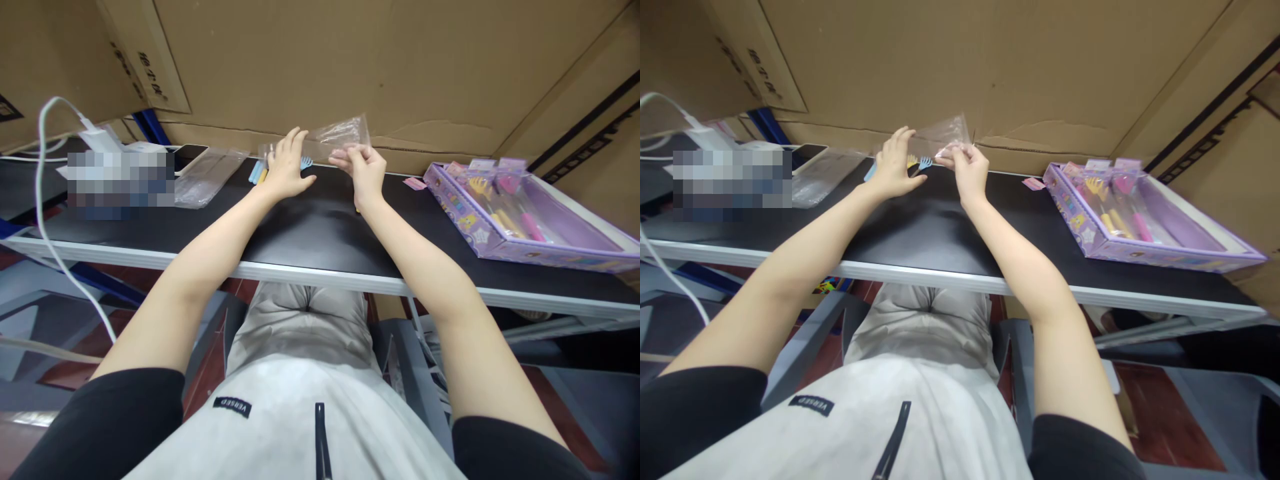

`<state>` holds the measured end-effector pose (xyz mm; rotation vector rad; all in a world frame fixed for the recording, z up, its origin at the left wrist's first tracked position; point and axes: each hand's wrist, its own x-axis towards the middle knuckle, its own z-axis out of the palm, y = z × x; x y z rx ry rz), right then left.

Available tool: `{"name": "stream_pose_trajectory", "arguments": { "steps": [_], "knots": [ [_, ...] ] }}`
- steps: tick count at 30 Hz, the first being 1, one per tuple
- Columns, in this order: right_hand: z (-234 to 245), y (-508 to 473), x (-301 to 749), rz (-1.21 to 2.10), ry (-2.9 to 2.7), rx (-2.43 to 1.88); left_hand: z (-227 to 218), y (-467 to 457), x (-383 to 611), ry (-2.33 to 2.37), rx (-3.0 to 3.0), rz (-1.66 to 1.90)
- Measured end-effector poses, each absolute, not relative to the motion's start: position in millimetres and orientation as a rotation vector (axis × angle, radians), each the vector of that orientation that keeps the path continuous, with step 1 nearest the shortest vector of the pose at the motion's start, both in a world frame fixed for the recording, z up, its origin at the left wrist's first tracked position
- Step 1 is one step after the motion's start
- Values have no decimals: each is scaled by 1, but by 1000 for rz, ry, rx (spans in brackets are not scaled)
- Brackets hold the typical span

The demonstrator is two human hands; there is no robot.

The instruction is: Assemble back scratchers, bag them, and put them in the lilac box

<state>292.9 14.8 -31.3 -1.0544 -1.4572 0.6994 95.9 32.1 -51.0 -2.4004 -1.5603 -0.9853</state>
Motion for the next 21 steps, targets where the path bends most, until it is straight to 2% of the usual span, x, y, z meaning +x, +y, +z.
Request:
{"name": "stream_pose_trajectory", "arguments": {
  "steps": [6,10,21],
  "knots": [
    [-34,16,299,1067,-1275,-1056,-53,29,96,-1667,-2342,-949],
    [-35,16,302,1217,-1363,-1123,-51,38,84,-1704,-2341,-908],
    [-49,43,322,1256,-1490,-1269,-55,51,67,-1650,-2391,-811]
  ]
}}
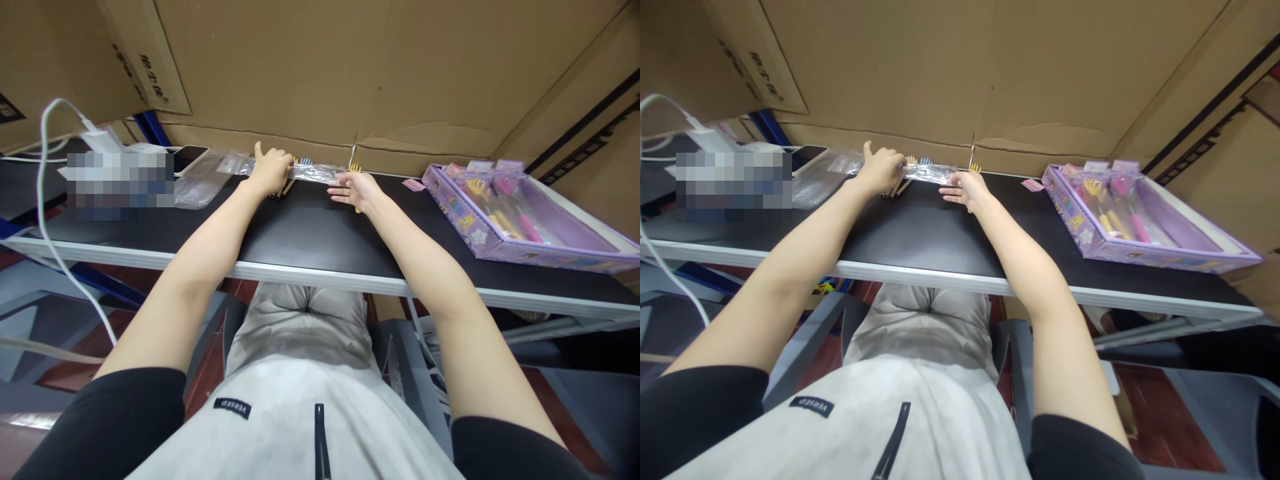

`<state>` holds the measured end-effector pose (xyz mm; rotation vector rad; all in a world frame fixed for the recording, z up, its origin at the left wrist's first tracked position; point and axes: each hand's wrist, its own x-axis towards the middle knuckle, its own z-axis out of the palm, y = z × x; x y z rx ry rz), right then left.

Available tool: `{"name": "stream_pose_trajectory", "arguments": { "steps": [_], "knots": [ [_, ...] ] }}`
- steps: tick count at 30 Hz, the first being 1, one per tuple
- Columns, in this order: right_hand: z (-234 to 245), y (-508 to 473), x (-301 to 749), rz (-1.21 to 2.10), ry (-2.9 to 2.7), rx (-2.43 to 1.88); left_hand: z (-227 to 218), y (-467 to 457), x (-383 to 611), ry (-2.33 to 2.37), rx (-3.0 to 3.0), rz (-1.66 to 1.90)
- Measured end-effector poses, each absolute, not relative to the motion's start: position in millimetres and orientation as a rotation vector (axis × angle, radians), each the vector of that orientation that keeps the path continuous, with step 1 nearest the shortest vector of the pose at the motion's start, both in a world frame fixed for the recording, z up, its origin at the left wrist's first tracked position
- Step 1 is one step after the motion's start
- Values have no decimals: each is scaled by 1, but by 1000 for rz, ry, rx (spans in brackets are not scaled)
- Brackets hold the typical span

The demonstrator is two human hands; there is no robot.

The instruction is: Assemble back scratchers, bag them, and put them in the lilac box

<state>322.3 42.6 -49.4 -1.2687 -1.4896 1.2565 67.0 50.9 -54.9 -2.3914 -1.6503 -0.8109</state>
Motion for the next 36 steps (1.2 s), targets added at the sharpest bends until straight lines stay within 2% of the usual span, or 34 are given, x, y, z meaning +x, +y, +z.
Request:
{"name": "stream_pose_trajectory", "arguments": {
  "steps": [6,20,36],
  "knots": [
    [-50,41,322,1271,-1576,-1285,-55,53,63,-1659,-2418,-758],
    [-31,17,313,1444,-1259,-1280,-48,45,66,-1639,-2517,-691],
    [-31,-6,292,1452,-1467,-1293,-51,25,108,-1323,-2545,-753]
  ]
}}
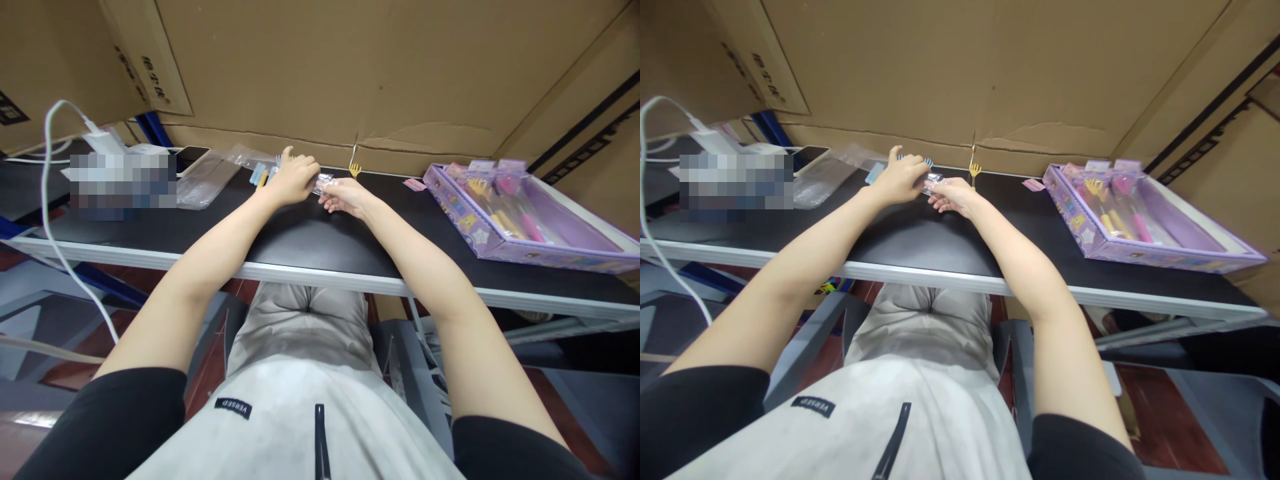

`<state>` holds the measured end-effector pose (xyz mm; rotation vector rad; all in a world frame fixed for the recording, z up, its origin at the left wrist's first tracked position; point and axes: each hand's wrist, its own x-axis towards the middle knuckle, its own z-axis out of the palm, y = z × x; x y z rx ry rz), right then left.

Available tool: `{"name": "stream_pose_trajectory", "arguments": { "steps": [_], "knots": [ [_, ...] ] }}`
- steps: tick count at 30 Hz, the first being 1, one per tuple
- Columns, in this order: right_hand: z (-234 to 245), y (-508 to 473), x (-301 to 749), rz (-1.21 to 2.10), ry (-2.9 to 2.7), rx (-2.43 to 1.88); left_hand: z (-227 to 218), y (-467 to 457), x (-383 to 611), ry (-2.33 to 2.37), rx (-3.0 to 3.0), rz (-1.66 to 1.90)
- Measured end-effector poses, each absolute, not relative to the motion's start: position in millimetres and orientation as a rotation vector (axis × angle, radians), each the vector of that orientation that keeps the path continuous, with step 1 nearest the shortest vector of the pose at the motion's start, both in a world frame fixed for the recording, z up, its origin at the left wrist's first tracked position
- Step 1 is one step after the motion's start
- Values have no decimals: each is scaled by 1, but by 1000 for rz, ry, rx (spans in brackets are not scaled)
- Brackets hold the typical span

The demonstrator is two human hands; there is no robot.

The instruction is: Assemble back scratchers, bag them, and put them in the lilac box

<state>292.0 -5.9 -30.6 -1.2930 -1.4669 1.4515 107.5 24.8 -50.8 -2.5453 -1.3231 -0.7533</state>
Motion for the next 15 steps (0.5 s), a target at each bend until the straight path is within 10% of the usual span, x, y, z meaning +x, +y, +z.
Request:
{"name": "stream_pose_trajectory", "arguments": {
  "steps": [15],
  "knots": [
    [-31,-8,290,1258,-1603,-1406,-55,35,108,-1149,-2614,-677]
  ]
}}
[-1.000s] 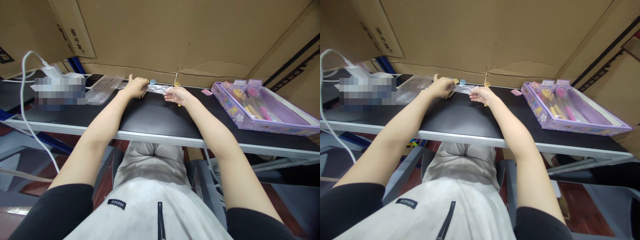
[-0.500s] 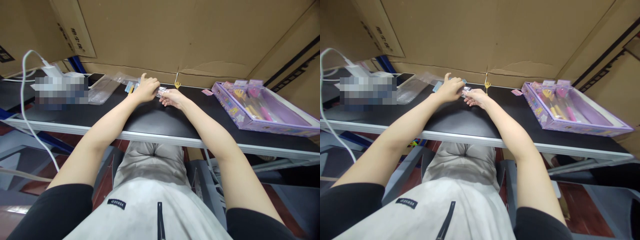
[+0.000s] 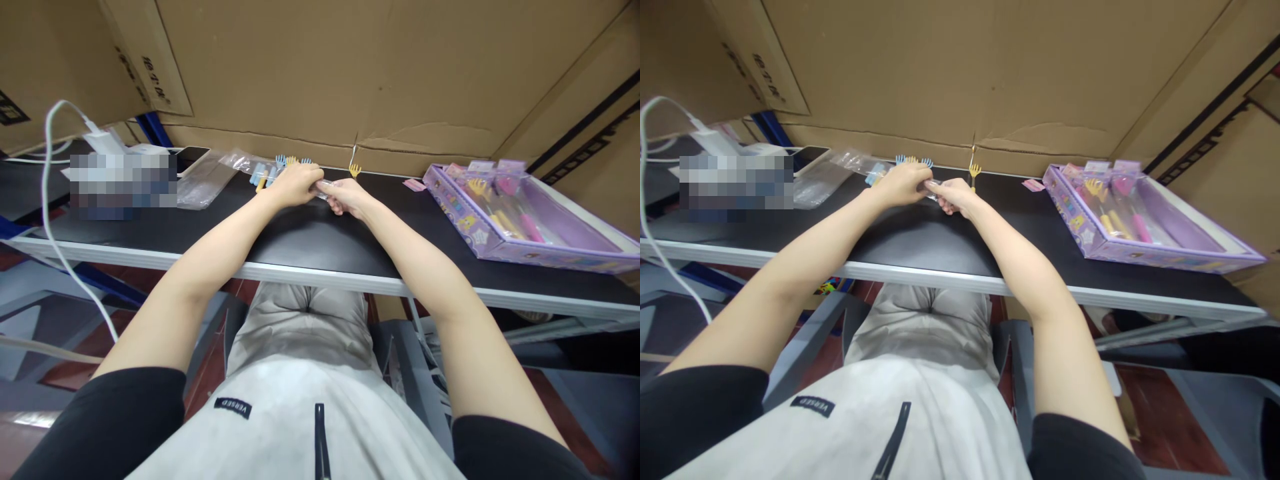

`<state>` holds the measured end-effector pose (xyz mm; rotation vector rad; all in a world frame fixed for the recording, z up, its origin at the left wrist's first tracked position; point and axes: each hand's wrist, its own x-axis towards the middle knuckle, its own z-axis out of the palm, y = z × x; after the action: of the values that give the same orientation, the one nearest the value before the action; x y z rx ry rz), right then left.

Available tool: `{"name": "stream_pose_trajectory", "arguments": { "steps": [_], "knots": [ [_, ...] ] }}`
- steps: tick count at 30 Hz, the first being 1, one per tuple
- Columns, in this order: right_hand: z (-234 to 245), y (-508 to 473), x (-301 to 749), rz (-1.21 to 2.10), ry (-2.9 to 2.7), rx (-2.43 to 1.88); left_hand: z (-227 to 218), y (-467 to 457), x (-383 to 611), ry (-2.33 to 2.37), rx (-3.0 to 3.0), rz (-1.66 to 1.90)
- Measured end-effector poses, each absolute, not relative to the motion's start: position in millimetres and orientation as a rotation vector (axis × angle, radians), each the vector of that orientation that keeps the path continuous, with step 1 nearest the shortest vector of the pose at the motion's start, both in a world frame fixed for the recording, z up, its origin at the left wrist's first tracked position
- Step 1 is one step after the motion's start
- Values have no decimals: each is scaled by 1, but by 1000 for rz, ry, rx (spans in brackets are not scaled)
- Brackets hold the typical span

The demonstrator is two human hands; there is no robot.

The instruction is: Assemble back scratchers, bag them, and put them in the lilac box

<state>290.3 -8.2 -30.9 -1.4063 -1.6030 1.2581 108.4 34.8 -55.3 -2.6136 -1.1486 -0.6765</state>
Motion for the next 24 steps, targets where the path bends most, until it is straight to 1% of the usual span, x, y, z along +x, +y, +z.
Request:
{"name": "stream_pose_trajectory", "arguments": {
  "steps": [11,19,24],
  "knots": [
    [-32,0,295,1184,-1616,-1478,-50,40,96,-1276,-2614,-583],
    [-39,12,301,1155,-1618,-1427,-48,38,91,-1344,-2610,-480],
    [-43,16,302,1015,-1712,-1352,-46,35,90,-1387,-2609,-462]
  ]
}}
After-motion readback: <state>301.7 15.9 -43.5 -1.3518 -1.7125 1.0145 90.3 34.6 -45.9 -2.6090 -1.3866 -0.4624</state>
